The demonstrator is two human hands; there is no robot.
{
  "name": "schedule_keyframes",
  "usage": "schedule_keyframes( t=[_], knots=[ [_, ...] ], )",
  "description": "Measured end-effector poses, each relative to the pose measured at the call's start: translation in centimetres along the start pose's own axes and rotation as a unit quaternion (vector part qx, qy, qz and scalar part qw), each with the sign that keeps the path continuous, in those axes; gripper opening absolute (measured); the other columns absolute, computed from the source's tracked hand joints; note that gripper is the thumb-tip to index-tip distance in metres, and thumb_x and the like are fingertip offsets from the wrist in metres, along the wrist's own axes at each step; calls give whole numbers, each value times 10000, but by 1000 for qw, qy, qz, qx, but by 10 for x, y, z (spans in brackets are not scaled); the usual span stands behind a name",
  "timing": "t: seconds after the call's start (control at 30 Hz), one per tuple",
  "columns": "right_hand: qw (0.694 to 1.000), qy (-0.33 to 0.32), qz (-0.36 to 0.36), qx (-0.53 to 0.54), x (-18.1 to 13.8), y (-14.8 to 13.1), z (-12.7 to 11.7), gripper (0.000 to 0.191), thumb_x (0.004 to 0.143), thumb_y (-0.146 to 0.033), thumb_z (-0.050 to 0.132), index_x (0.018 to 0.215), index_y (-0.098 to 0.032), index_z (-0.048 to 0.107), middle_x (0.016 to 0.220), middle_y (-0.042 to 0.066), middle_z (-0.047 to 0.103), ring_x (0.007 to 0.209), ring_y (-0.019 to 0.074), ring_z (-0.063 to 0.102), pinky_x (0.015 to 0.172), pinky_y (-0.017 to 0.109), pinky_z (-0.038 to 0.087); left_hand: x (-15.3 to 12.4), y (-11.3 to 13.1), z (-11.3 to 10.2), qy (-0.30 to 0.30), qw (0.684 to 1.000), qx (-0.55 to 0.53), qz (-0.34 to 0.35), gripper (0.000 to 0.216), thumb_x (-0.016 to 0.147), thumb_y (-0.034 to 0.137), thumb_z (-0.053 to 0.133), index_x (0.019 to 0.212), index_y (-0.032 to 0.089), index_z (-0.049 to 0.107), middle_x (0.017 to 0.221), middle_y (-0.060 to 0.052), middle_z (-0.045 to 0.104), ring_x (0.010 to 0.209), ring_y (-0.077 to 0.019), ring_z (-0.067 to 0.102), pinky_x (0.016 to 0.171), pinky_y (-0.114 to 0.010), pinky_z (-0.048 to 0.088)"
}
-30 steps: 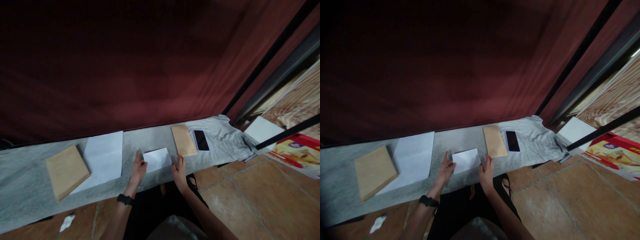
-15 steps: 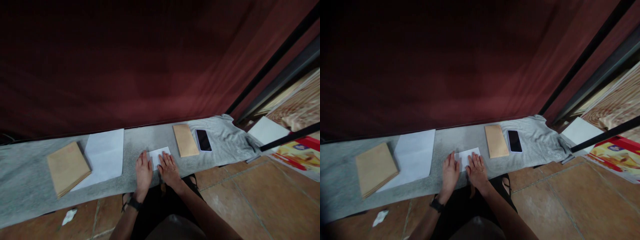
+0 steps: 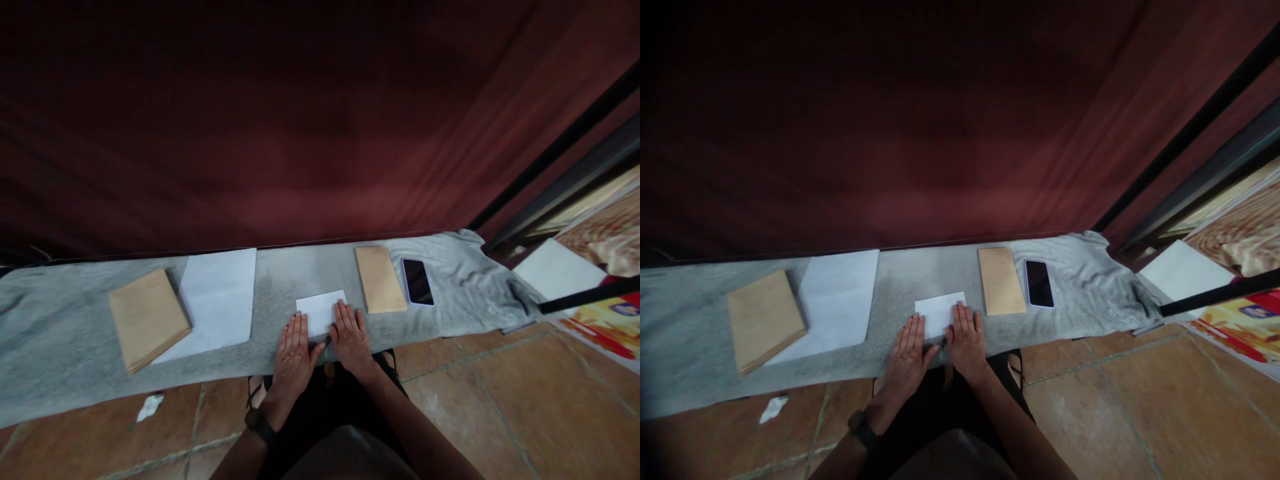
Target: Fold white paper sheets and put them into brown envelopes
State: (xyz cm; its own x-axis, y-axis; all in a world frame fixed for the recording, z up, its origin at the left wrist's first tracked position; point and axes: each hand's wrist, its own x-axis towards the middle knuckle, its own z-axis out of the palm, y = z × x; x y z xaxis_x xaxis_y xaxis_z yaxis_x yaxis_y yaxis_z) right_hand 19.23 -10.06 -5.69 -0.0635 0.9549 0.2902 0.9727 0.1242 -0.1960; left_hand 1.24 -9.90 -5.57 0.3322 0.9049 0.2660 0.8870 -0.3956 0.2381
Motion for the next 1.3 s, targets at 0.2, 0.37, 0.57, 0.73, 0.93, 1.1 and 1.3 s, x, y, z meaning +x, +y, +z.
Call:
schedule_keyframes(
  t=[0.2, 0.37, 0.57, 0.73, 0.93, 1.1, 1.3],
  knots=[
    [1000, 3, 15, 9, -6, 7, -4, 606, 1051, -350, 359, 1594, -112, 235, 1582, 156, 391, 1446, 300, 390, 1209, 521, 223, -8, 4, -16, 8, 999, -9, -40, 658, 1035, 430, 335, 1569, 54, 250, 1593, -238, 341, 1510, -333, 268, 1194, -558, 308],
    [1000, -23, 3, -2, -9, 7, -3, 620, 1038, -284, 344, 1608, -116, 166, 1619, 156, 322, 1486, 300, 317, 1208, 532, 207, 19, 53, 2, 5, 998, -62, -15, 658, 1040, 354, 312, 1608, 102, 98, 1636, -199, 262, 1526, -291, 226, 1204, -523, 322],
    [1000, -8, -3, -2, -9, 8, -1, 612, 1032, -231, 305, 1609, -113, 140, 1606, 152, 347, 1471, 302, 342, 1207, 545, 189, 29, 42, 19, -24, 998, -48, -18, 650, 1024, 371, 359, 1580, 64, 224, 1616, -211, 302, 1521, -293, 240, 1219, -510, 292],
    [1000, 3, 8, 5, -6, 6, -1, 586, 1053, -335, 335, 1586, -103, 259, 1575, 163, 399, 1446, 305, 386, 1206, 548, 190, 22, 12, 5, -5, 998, -13, -69, 595, 1019, 310, 352, 1546, 37, 307, 1598, -219, 338, 1519, -300, 248, 1225, -513, 267],
    [1000, -8, 12, 9, 0, 6, -9, 522, 1050, -294, 339, 1521, -77, 402, 1546, 176, 445, 1439, 321, 396, 1203, 577, 185, 35, 28, 3, -29, 999, -10, -27, 576, 1012, 265, 335, 1553, 70, 305, 1615, -175, 327, 1531, -269, 222, 1236, -510, 247],
    [996, -41, -63, 37, 29, 3, -10, 476, 1038, -219, 343, 1482, -101, 469, 1556, 147, 446, 1453, 267, 383, 1195, 489, 282, 40, 29, 6, -56, 998, 10, 22, 577, 986, 231, 357, 1544, 87, 334, 1607, -168, 349, 1530, -268, 224, 1237, -513, 241],
    [994, -61, -91, 21, 44, 2, 3, 491, 1044, -302, 386, 1506, -144, 442, 1572, 136, 424, 1456, 262, 381, 1183, 491, 306, 35, 19, 12, -27, 999, 26, 36, 574, 978, 181, 334, 1543, 77, 324, 1598, -153, 373, 1518, -246, 261, 1230, -479, 284]
  ],
)
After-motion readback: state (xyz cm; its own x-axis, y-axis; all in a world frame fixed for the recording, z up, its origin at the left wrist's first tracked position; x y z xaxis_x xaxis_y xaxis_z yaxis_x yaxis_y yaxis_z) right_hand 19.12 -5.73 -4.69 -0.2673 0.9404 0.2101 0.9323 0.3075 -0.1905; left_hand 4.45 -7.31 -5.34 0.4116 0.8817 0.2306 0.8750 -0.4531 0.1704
